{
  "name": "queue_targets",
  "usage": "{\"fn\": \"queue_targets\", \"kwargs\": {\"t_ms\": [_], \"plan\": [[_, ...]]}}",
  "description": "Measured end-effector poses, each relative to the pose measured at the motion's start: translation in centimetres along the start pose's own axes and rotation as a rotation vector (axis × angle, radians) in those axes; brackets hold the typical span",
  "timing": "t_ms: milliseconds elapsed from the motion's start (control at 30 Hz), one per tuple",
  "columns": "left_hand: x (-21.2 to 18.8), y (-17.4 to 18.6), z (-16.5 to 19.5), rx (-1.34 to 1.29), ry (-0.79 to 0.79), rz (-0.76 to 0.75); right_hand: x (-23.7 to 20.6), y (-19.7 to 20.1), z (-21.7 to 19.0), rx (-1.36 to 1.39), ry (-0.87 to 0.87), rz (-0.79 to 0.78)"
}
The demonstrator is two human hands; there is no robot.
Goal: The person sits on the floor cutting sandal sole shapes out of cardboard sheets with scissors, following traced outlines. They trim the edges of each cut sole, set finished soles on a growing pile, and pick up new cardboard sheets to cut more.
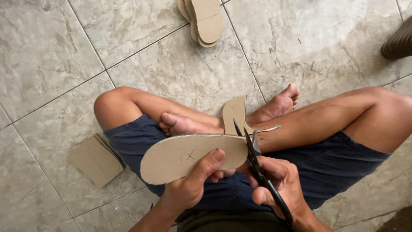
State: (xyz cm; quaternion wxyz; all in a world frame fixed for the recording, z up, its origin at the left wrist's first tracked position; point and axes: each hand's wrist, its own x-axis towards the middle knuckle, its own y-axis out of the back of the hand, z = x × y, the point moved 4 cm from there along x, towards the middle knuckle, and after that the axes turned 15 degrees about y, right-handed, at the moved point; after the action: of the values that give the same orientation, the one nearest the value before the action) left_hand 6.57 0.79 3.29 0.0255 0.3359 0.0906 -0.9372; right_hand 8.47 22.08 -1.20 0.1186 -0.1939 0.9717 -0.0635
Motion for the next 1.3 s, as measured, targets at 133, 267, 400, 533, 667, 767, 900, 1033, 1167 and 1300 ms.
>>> {"fn": "queue_targets", "kwargs": {"t_ms": [133,267,400,533,667,767,900,1033,1167,1300], "plan": [[-0.2,0.1,1.1,0.177,0.002,-0.044,0.8,-0.4,-1.8,0.043,0.143,-0.023],[0.3,0.5,2.2,0.157,-0.034,-0.092,0.8,-0.5,-1.4,0.024,0.112,-0.039],[0.6,1.3,3.3,0.172,-0.025,-0.129,0.0,-0.1,-0.1,-0.034,-0.053,-0.083],[0.1,1.0,4.6,0.306,-0.17,-0.189,0.5,-0.3,-1.6,-0.016,0.091,-0.1],[0.3,1.3,5.4,0.306,-0.131,-0.247,1.2,-1.1,-2.9,0.027,0.112,-0.117],[0.7,1.9,5.5,0.212,0.015,-0.302,1.0,-1.1,-2.5,0.023,0.047,-0.127],[1.2,2.0,5.7,0.163,0.069,-0.352,0.3,-0.1,-1.3,-0.002,0.012,-0.148],[1.6,1.7,5.9,0.093,0.11,-0.449,0.1,0.9,-0.8,-0.053,-0.001,-0.18],[1.9,1.9,5.3,0.076,0.175,-0.357,0.7,1.3,-1.2,-0.235,0.116,-0.196],[2.0,1.9,4.9,0.066,0.106,-0.366,0.9,1.1,-1.2,-0.363,0.167,-0.171]]}}
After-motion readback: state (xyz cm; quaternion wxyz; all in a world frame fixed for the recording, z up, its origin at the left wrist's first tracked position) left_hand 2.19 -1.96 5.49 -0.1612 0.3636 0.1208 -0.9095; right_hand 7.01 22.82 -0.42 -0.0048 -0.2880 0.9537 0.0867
